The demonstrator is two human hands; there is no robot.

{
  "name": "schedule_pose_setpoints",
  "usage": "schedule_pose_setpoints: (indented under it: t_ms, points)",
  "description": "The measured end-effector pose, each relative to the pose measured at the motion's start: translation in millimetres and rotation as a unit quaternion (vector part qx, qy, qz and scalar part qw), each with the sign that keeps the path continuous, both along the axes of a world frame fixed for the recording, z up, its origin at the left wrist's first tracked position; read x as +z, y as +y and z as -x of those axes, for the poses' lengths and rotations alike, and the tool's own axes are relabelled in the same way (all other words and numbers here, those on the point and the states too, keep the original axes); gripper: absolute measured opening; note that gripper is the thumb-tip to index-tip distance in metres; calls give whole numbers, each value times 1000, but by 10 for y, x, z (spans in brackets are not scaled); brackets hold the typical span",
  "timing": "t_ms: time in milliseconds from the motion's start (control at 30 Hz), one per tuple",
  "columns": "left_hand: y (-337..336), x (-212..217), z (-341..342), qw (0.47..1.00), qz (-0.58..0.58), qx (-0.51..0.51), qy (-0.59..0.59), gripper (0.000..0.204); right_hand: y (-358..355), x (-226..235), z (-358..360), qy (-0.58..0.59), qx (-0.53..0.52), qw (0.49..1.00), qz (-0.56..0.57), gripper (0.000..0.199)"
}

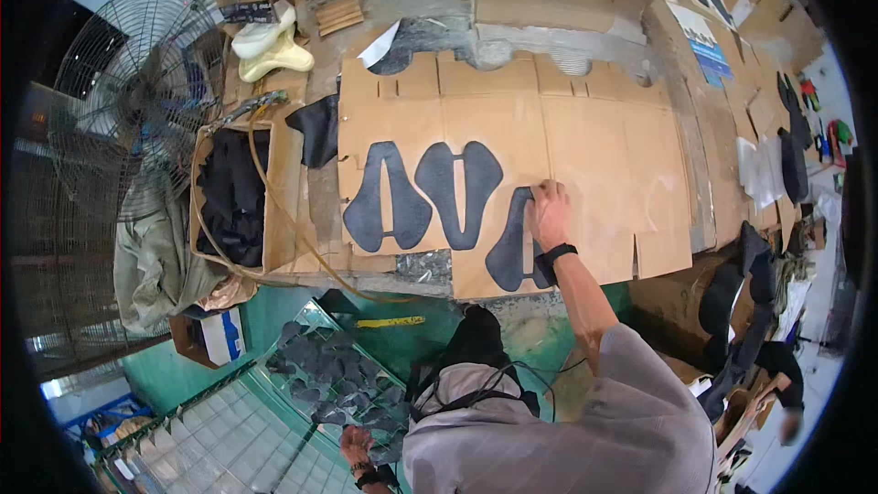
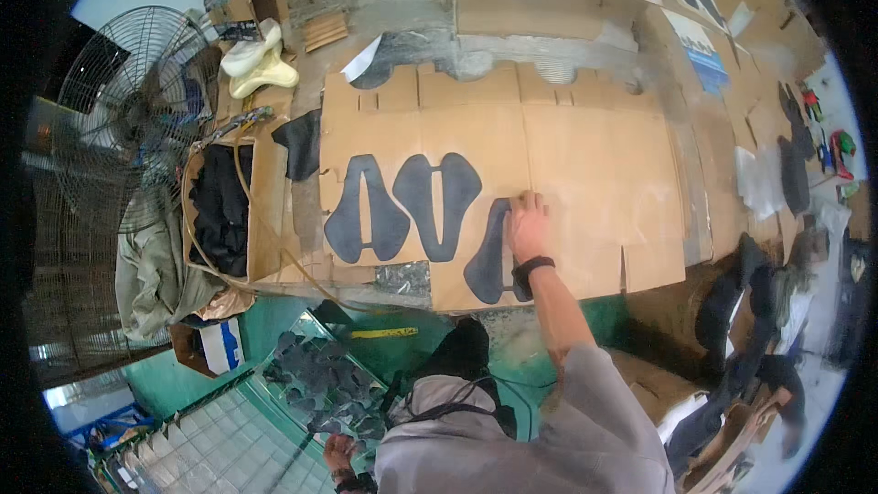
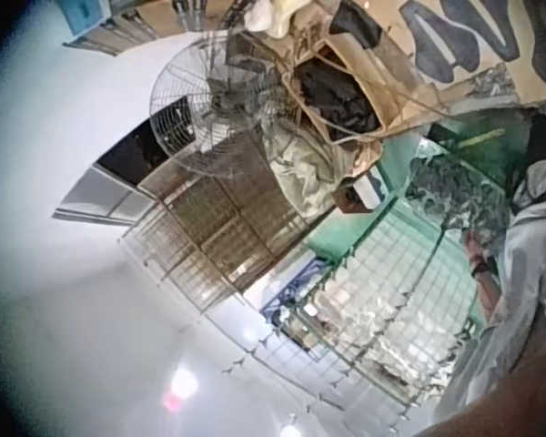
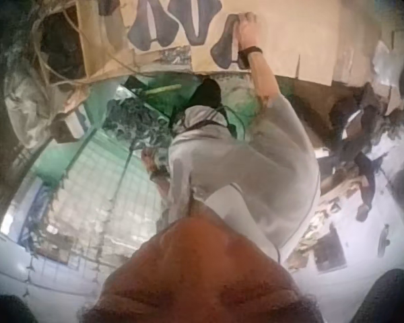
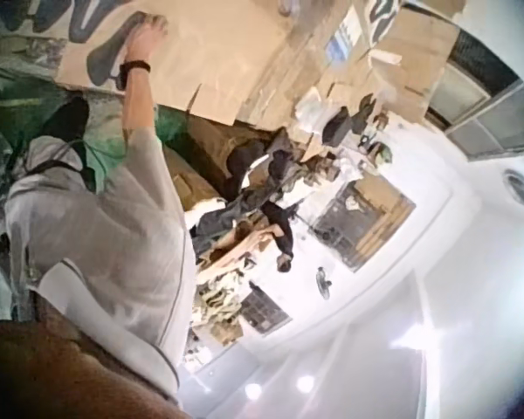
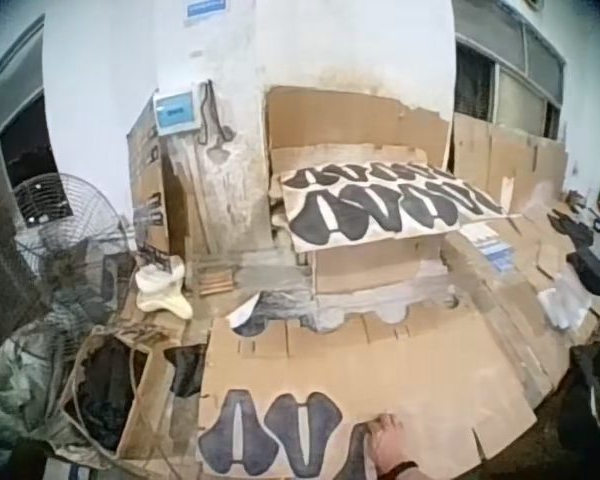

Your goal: The recorder is picking up black foam shoe components from a box and a table and arranging them onto a wire drying rack.

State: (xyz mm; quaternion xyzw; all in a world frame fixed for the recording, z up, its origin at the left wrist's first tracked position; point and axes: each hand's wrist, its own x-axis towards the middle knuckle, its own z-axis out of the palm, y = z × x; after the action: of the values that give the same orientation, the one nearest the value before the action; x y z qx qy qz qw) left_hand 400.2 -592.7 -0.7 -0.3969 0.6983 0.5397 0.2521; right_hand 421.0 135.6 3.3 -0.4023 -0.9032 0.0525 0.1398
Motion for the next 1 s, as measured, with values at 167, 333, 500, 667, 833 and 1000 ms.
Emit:
schedule_pose_setpoints:
  t_ms: [167,333,500,667,833,1000]
  points:
    - [-276,54,-274,971,-203,118,-53,36,-79,31,138,45,31,998,19,21]
    - [-381,-103,-1042,997,-43,2,-60,39,-125,-107,146,64,-29,975,212,25]
    - [-126,-248,-1070,995,-55,31,-80,29,-55,152,5,108,116,933,323,27]
    - [18,-277,-971,999,-19,30,-26,33,-809,589,40,35,147,880,450,12]
    - [-27,-365,-743,1000,0,0,2,31,-2305,1527,466,95,181,805,557,5]
    - [-337,-354,-472,995,-14,-46,88,38,-3656,1938,1048,74,245,712,654,14]
